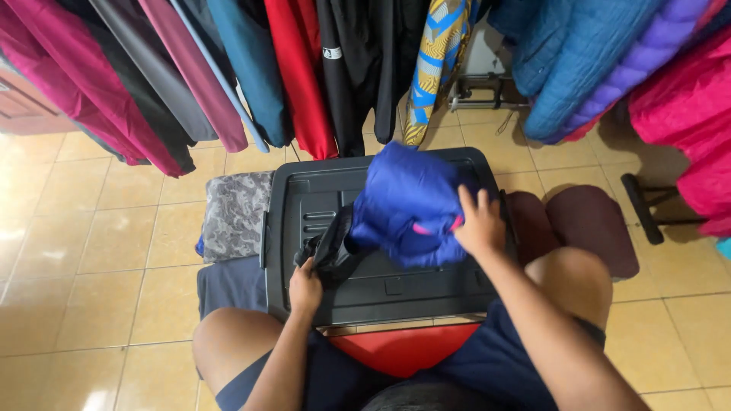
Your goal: The person removes a blue sleeping bag from a black compression sack and places it on a suitcase. They then fold the empty black sack and place it on the suitcase. The person is sitting on the floor in a room with hanging clothes.
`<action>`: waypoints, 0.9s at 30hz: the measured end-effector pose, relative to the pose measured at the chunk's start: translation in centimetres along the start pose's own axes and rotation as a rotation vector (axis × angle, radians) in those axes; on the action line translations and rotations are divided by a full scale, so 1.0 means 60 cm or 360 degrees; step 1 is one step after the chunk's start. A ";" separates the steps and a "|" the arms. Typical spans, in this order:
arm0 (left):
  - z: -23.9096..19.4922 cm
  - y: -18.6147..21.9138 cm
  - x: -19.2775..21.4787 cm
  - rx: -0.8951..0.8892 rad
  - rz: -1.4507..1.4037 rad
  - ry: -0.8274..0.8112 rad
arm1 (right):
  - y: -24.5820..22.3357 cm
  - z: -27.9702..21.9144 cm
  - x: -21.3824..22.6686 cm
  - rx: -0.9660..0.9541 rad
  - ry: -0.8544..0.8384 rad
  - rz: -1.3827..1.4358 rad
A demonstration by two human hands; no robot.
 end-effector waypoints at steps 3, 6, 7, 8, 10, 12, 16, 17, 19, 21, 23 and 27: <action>-0.011 0.012 0.008 0.0044 0.0007 -0.0032 | -0.001 0.031 0.053 -0.0052 0.0164 -0.0067; -0.002 0.000 0.000 0.0094 0.0037 -0.0053 | 0.024 0.066 0.050 -0.0127 0.0258 -0.0150; -0.004 0.002 -0.004 0.0082 0.0038 -0.0050 | 0.028 0.070 0.049 -0.0133 0.0268 -0.0147; -0.004 0.002 -0.006 0.0077 0.0037 -0.0069 | 0.031 0.075 0.048 -0.0175 0.0310 -0.0149; -0.002 -0.003 -0.011 0.0069 0.0039 -0.0079 | 0.034 0.084 0.042 -0.0215 0.0357 -0.0141; 0.001 -0.013 -0.018 0.0061 0.0040 -0.0089 | 0.036 0.087 0.037 -0.0251 0.0469 -0.0142; -0.003 -0.013 -0.019 -0.0023 0.0105 -0.0045 | 0.047 0.111 0.025 -0.0276 0.0549 -0.0229; -0.005 -0.011 -0.017 -0.0022 0.0113 -0.0066 | 0.046 0.115 0.024 -0.0217 0.0593 -0.0318; -0.009 -0.009 -0.014 -0.0023 0.0128 -0.0100 | 0.049 0.119 0.020 -0.0169 0.0628 -0.0412; -0.012 -0.004 -0.012 -0.0044 0.0119 -0.0090 | 0.050 0.120 0.023 -0.0105 0.0713 -0.0546; -0.004 -0.008 -0.016 -0.0036 0.0121 -0.0091 | 0.041 0.119 0.016 -0.0085 0.0598 -0.0580; 0.027 -0.025 -0.045 -0.0053 0.0130 -0.0106 | 0.034 0.099 0.031 0.0013 0.0250 -0.0681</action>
Point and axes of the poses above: each hand's wrist, its own z-axis towards the middle knuckle, its own x-axis out of the back of the hand, y = z × x, the point moved 5 cm from there along z, towards the middle knuckle, and after that the axes turned 2 degrees about z, right-handed, at the moved point
